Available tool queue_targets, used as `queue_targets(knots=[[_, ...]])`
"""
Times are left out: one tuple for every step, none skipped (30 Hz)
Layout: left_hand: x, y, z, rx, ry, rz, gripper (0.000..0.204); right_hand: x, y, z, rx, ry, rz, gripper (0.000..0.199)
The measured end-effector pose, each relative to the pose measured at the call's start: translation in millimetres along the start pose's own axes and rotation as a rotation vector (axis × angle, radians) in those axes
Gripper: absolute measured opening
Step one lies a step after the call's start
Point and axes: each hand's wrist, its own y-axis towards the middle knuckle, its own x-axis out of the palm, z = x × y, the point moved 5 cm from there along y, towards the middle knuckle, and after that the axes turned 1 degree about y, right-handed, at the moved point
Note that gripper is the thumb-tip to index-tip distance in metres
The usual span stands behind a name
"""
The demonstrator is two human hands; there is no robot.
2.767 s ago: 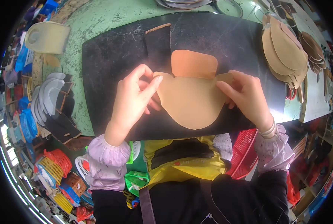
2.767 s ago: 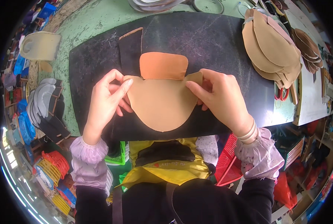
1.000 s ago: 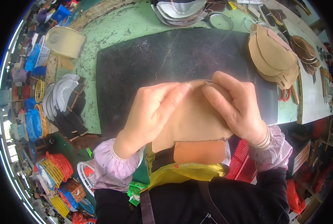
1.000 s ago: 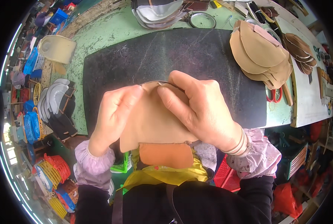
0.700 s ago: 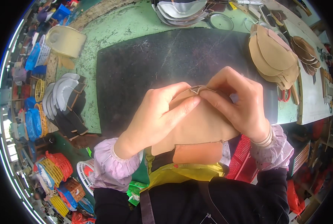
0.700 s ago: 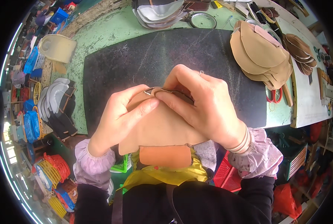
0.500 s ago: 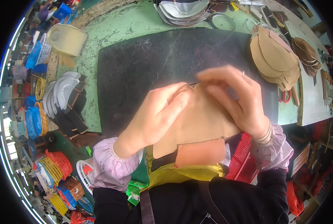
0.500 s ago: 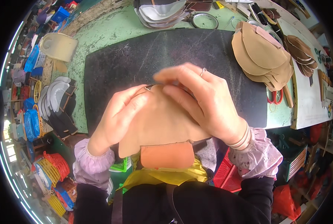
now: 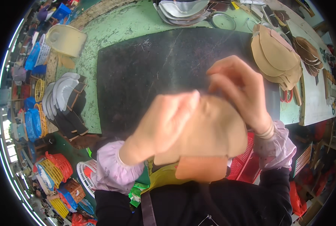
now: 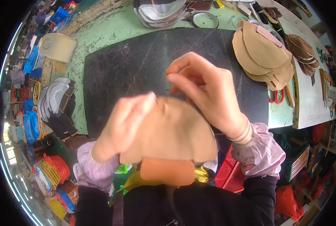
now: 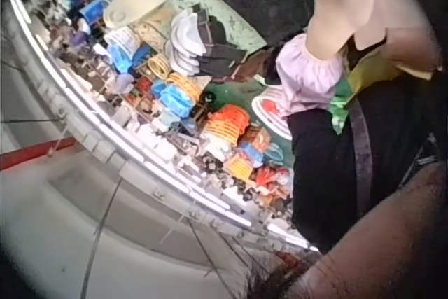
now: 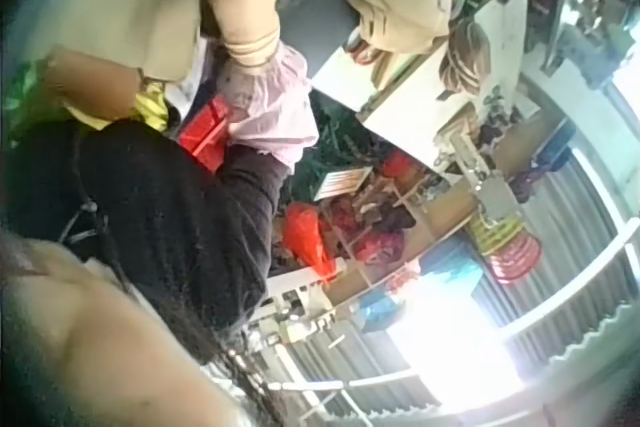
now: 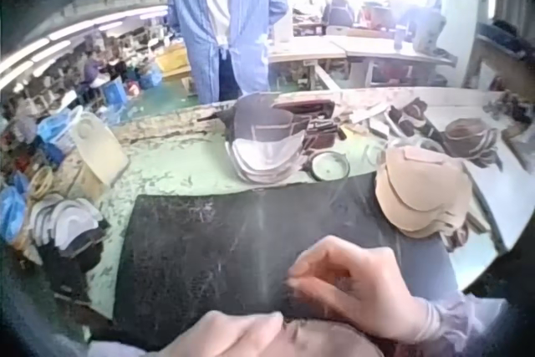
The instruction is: Manual sorting and assembly of leather or fabric bag components at a workstation.
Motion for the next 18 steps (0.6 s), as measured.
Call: queue_targets(knots=[[-8,3,-3,-0.057,0.036,0.011,0.043,-4,-3,-2,-0.088,0.084,-0.017,0.023],[-12,5,-5,-0.113,0.076,0.019,0.043,-5,-6,-6,-0.142,0.063,-0.082,0.025],[-12,7,-7,-0.047,0.201,0.058,0.045,-5,-8,-9,-0.202,0.045,-0.15,0.027],[-9,8,-6,-0.047,0.202,0.056,0.045,3,-9,-10,-0.337,-0.181,-0.169,0.025],[-5,8,-1,0.009,0.279,0.09,0.044,6,-8,-10,-0.33,-0.256,-0.201,0.023],[-3,8,4,0.065,0.357,0.124,0.044,9,-7,-10,-0.324,-0.331,-0.234,0.021],[-5,9,5,0.098,0.395,0.124,0.034,10,-9,-18,-0.419,-0.371,-0.178,0.016],[-5,11,5,0.1,0.394,0.121,0.034,9,-9,-19,-0.417,-0.372,-0.176,0.016],[-9,11,16,0.282,0.479,0.248,0.028,5,-9,-25,-0.519,-0.35,-0.091,0.015],[-12,8,26,0.466,0.561,0.375,0.022,1,-9,-31,-0.62,-0.328,-0.006,0.014],[-18,12,31,0.566,0.674,0.401,0.012,-5,-10,-35,-0.624,-0.32,0.0,0.014],[-29,11,30,0.618,0.665,0.438,0.016,-5,-8,-40,-0.64,-0.29,-0.01,0.017],[-40,10,29,0.666,0.657,0.478,0.02,-5,-6,-44,-0.656,-0.261,-0.026,0.021],[-42,4,34,0.861,0.553,0.426,0.03,-4,-9,-44,-0.778,-0.357,-0.04,0.025],[-44,2,30,0.844,0.468,0.322,0.034,-4,-15,-37,-0.89,-0.411,-0.011,0.028],[-46,1,26,0.825,0.383,0.217,0.038,-2,-23,-27,-0.939,-0.458,-0.009,0.031],[-49,-2,18,0.783,0.309,0.125,0.043,4,-28,-13,-0.99,-0.489,-0.017,0.034],[-47,-3,12,0.624,0.306,0.091,0.048,9,-35,8,-0.926,-0.519,-0.084,0.036]])
